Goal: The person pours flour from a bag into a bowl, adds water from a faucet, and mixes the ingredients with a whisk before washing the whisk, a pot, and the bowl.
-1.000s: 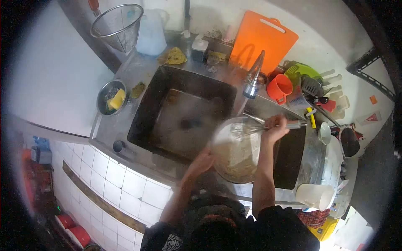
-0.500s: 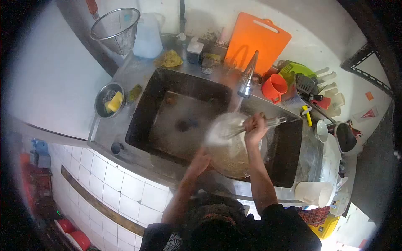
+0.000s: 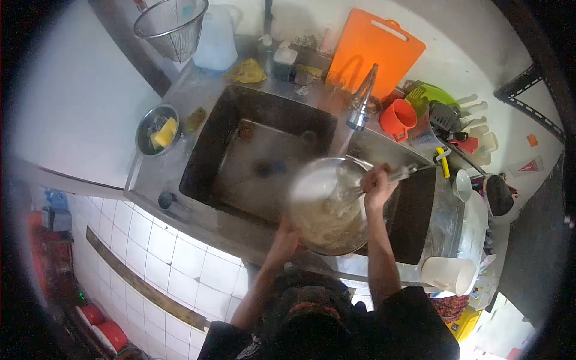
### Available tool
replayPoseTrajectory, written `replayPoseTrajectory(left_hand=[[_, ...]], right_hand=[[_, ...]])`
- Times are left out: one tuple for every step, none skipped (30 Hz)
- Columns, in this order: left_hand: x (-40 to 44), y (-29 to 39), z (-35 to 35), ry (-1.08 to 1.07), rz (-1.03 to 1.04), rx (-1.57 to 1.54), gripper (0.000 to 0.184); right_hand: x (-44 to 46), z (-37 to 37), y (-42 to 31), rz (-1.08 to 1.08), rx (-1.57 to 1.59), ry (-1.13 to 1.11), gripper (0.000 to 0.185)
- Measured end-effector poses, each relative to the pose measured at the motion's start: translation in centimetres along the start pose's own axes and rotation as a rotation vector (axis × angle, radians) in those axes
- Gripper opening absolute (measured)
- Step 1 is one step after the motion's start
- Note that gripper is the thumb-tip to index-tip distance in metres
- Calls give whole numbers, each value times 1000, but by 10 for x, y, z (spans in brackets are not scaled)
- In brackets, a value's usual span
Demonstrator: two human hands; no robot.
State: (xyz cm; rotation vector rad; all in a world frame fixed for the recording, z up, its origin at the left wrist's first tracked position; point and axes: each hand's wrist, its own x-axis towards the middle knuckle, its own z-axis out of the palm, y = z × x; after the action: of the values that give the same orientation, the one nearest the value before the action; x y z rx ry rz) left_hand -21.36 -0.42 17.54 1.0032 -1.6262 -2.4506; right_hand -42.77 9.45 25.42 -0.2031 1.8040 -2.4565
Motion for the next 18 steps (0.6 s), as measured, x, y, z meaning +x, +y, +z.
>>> replayPoseTrajectory(left_hand=[[3, -18, -2, 2, 17, -97, 69], [3, -27, -3, 0, 14, -97, 69], [2, -27, -2, 40, 53, -40, 67], [2, -28, -1, 81, 93, 12, 66], [0, -28, -2, 82, 93, 10, 66], [-11, -10, 0, 58, 102, -8, 68], [-19, -2, 0, 39, 109, -28, 71], [-19, -12, -3, 46, 108, -33, 71], [-22, -15, -5, 34, 146, -55, 71], [-24, -17, -6, 17, 187, -74, 72], [-26, -18, -6, 12, 188, -73, 72], [-40, 21, 4, 58, -26, -118, 71], [-49, 41, 8, 108, -242, -162, 70], [-50, 36, 5, 114, -245, -162, 70], [-50, 25, 1, 97, -187, -127, 69], [-50, 14, -1, 78, -129, -93, 68], [-54, 5, -1, 79, -137, -95, 68], [-57, -3, -1, 53, -59, -43, 65]], right_hand=[[1, 4, 3, -65, 132, 37, 23], [-7, 5, 8, -64, 131, 39, 23], [-17, 6, 13, 89, 242, -23, 23], [-24, 6, 15, 244, 350, -89, 23], [-24, 3, 13, 266, 250, -104, 25], [-20, -1, 13, 271, 248, -106, 25], [-11, -6, 12, 155, 111, -7, 27], [-4, -7, 14, 35, -26, 88, 29], [-5, -3, 12, 4, 192, 135, 31], [-15, -2, 16, 6, 191, 136, 31], [-29, -2, 22, 117, 294, 0, 31], [-37, -4, 25, 230, 394, -142, 31], [-40, -3, 12, 376, 234, -90, 32], [-35, -7, 10, 382, 235, -91, 32], [-25, -12, 8, 208, 104, -58, 32], [-18, -12, 6, 31, -30, -27, 32], [-16, -9, 6, 7, 155, 64, 32], [-28, -7, 10, 9, 151, 69, 32]])
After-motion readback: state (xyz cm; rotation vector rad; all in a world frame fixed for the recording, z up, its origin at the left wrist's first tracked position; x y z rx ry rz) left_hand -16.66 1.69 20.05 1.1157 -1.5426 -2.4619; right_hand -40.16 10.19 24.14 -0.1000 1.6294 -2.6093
